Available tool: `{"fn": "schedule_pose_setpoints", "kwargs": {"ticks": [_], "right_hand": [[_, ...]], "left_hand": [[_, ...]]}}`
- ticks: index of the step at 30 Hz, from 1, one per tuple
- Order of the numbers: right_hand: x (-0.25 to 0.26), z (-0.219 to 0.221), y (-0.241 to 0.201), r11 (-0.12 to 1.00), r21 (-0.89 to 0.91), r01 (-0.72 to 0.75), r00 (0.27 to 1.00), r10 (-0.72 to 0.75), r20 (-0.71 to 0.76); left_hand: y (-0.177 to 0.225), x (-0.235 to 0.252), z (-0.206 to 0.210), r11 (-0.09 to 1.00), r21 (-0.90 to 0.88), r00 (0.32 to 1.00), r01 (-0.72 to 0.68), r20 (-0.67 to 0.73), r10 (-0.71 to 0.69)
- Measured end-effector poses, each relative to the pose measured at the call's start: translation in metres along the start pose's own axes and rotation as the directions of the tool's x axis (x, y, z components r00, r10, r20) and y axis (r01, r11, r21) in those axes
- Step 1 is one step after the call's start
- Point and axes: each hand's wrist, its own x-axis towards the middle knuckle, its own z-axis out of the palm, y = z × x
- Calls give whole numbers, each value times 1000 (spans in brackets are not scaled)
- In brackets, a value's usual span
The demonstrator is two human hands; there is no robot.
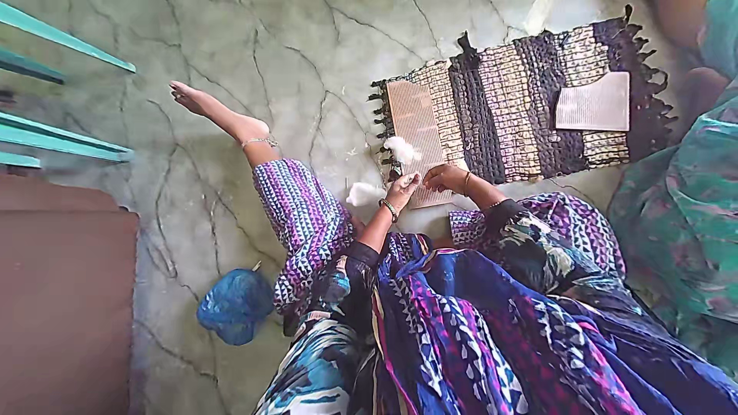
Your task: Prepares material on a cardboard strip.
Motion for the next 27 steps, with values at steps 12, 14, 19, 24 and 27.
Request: {"fn": "schedule_pose_setpoints", "kwargs": {"ticks": [12,14,19,24,27], "right_hand": [[14,3,4,972,-131,195,974,-207,-87],[17,0,5,973,-129,191,963,-211,-166],[24,-5,9,970,-125,209,962,-227,-154],[15,-1,4,941,-179,288,939,-314,-137],[21,0,4,928,-212,307,929,-341,-146]], "left_hand": [[-17,21,8,917,-362,952,169,-182,-247],[-19,22,7,919,-356,951,171,-184,-248],[1,19,10,915,-362,939,177,-218,-268],[8,22,20,921,-358,937,151,-244,-249],[8,22,16,905,-400,931,142,-256,-259]]}}
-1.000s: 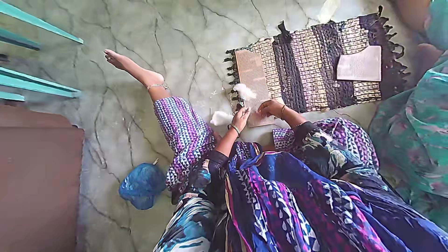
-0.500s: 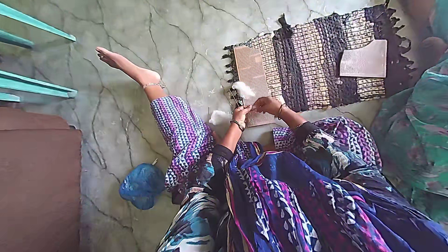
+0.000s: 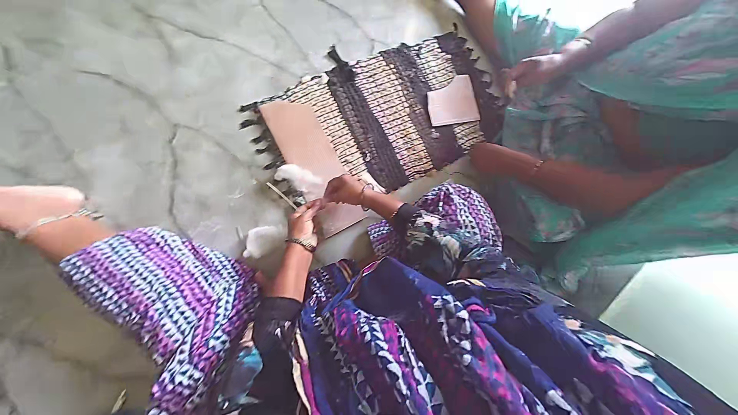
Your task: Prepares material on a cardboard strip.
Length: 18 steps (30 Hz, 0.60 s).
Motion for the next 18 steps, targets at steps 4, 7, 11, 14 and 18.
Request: {"fn": "schedule_pose_setpoints", "kwargs": {"ticks": [4,7,11,14,18], "right_hand": [[4,-1,13,999,43,19,1000,-19,-13],[4,-2,6,999,39,-4,1000,3,15],[-6,-10,-2,993,79,-90,996,90,2],[1,-12,7,992,112,-56,998,54,24],[-2,-14,-1,1000,-4,-23,988,23,152]], "left_hand": [[-3,0,4,1000,26,994,-1,112,-2],[-1,-3,6,994,113,998,-5,67,-3],[-3,-1,2,976,217,999,31,26,-37],[-4,0,-1,972,232,1000,16,14,-19],[-10,4,-4,986,165,1000,16,19,-20]]}}
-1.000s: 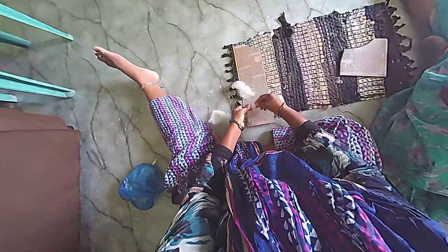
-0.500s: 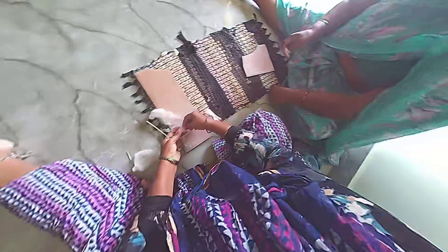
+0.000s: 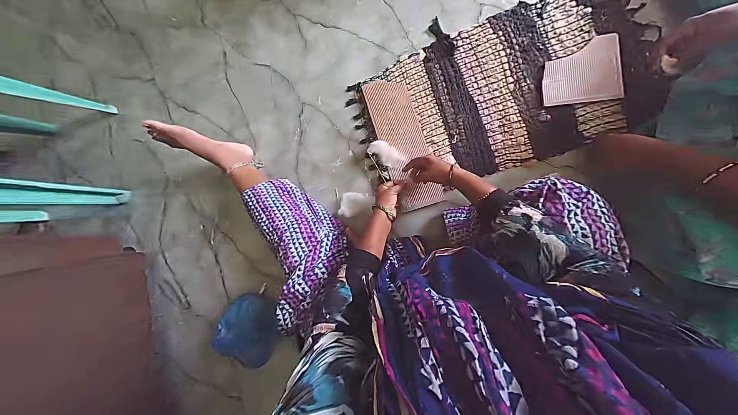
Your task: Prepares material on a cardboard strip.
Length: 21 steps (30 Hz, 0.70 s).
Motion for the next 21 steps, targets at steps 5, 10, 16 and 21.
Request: {"fn": "schedule_pose_setpoints", "kwargs": {"ticks": [5,10,16,21], "right_hand": [[-1,3,-2,997,-72,-18,998,14,-58],[3,4,4,998,-25,-58,995,55,-85],[7,1,9,980,-184,-74,988,47,-146],[12,7,18,887,-448,-113,976,14,-218]], "left_hand": [[-3,0,-9,1000,-8,994,-11,109,12],[-11,8,-12,996,69,990,-54,131,45],[-12,12,-10,959,260,992,-115,73,99],[-11,11,-8,830,532,984,-170,42,175]]}}
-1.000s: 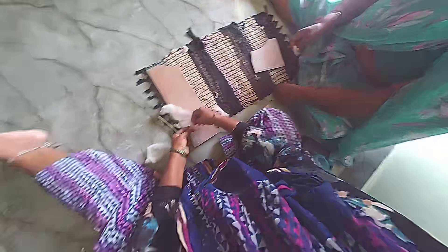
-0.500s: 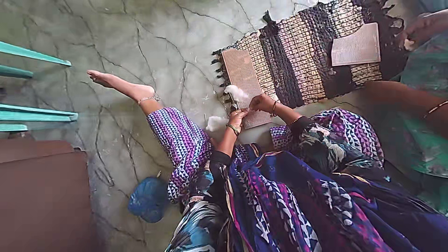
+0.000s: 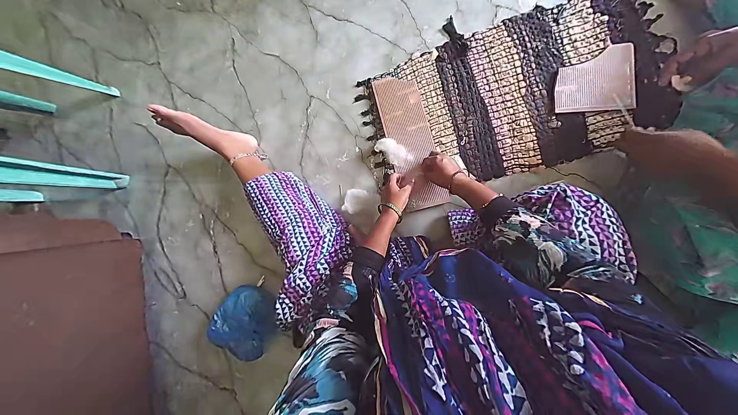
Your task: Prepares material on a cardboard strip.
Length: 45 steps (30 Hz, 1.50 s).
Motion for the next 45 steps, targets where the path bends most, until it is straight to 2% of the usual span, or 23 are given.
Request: {"fn": "schedule_pose_setpoints", "kwargs": {"ticks": [5,9,18,27,30,33,36,38,41,45], "right_hand": [[0,-1,-3,995,-73,-66,997,64,-34],[-2,-7,-6,986,-73,-153,986,148,-70],[-3,-11,0,987,-66,-149,984,141,-112],[-2,-8,1,986,-75,-151,983,142,-119],[-1,-9,2,989,-74,-129,986,120,-119],[-4,-12,1,999,-16,-51,987,48,-153],[0,-13,-3,999,-7,31,979,-32,-204],[5,-13,-7,999,-14,38,980,-40,-196],[19,-15,-19,999,-46,12,990,-18,-137],[32,-5,-30,986,-136,-99,991,85,-103]], "left_hand": [[16,-18,-7,970,233,997,-67,-28,76],[12,-18,-11,913,390,990,-120,-21,140],[-4,-14,-11,884,424,965,-198,-75,252],[-2,-5,-8,870,477,976,-128,-94,196],[-4,-4,-8,873,469,975,-133,-97,200],[-12,-6,-10,892,402,947,-205,-148,284],[-23,-5,-14,920,253,875,-299,-311,370],[-20,-2,-16,932,97,863,-351,-354,361],[2,13,-19,930,-84,899,-358,-300,319],[26,5,-28,957,21,941,-289,-177,288]]}}
